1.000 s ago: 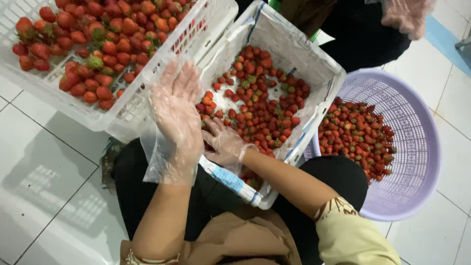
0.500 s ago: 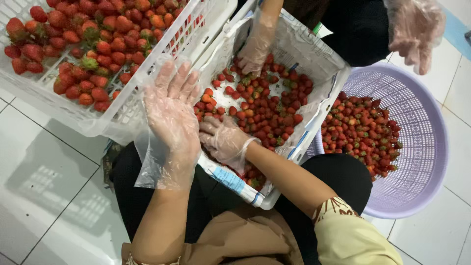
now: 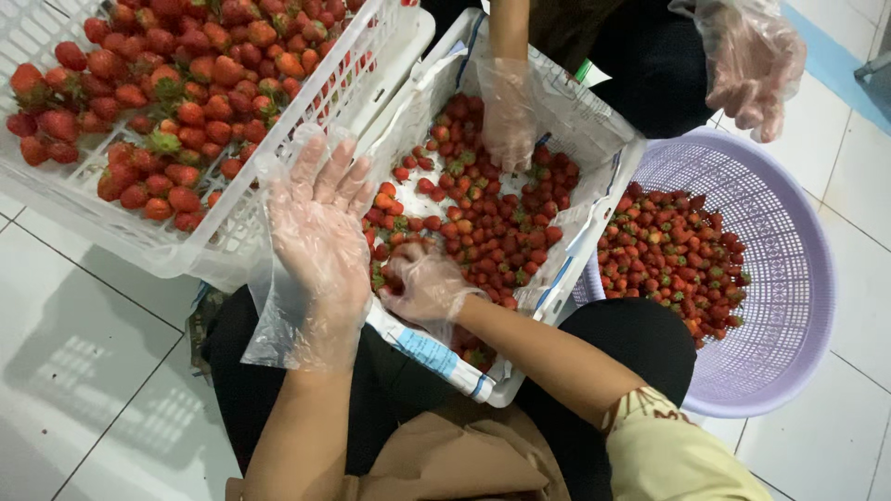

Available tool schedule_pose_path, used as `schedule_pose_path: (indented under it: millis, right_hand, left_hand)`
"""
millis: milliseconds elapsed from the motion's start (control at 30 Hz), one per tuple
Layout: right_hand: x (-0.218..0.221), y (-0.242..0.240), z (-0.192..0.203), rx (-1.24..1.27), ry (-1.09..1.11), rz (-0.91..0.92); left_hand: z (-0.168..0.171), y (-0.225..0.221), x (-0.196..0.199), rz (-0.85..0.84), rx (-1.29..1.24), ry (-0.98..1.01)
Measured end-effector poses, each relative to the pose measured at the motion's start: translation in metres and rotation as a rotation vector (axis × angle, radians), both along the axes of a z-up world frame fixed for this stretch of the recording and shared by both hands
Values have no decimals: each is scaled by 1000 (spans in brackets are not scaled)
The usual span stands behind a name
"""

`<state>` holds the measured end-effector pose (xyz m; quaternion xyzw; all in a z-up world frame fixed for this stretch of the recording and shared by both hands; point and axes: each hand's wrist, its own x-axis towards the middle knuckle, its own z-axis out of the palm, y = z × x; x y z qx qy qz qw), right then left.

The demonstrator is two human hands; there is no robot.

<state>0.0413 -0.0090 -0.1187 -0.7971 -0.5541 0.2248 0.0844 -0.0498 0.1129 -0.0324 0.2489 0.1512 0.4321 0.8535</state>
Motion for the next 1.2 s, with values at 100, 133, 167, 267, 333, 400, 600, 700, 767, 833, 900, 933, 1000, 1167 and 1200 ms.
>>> schedule_pose_path:
  millis: [100,133,167,267,333,400,600,700,767,833,900,933,1000,1167,1200]
  right_hand:
    - [-4,5,5,-77,1,-89]
    - [-5,7,6,-110,10,-126]
    - [-4,7,8,-139,8,-113]
    - [2,6,13,-181,65,-123]
    - [6,5,16,-148,182,-191]
    - [6,5,19,-211,145,-183]
    - [-1,10,29,-360,86,-152]
    - [-2,11,34,-338,77,-183]
    - [-1,10,35,-317,71,-170]
    - [2,6,32,-294,80,-123]
    - [8,9,30,-251,114,-13]
    - [12,10,29,-233,128,43]
    - [14,13,25,-246,141,28]
    - [18,16,14,-296,156,17]
    - [19,16,13,-309,157,34]
  left_hand:
    - [-4,3,1,-47,-108,-49]
    - [-6,4,1,-65,-125,-68]
    - [-7,5,2,-83,-141,-86]
    - [-10,6,0,-116,-166,-118]
    - [-10,8,1,-141,-191,-138]
    - [-12,9,2,-171,-234,-160]
    - [-20,9,7,-214,-569,-178]
    - [-25,10,9,-230,-607,-170]
    - [-28,11,9,-246,-586,-214]
    - [-34,9,10,-247,-592,-219]
    - [-36,12,11,-236,-600,-193]
    - [-37,12,11,-239,-603,-190]
    - [-39,12,11,-250,-613,-187]
    - [-46,14,16,-256,-577,-182]
    - [-47,15,17,-235,-598,-154]
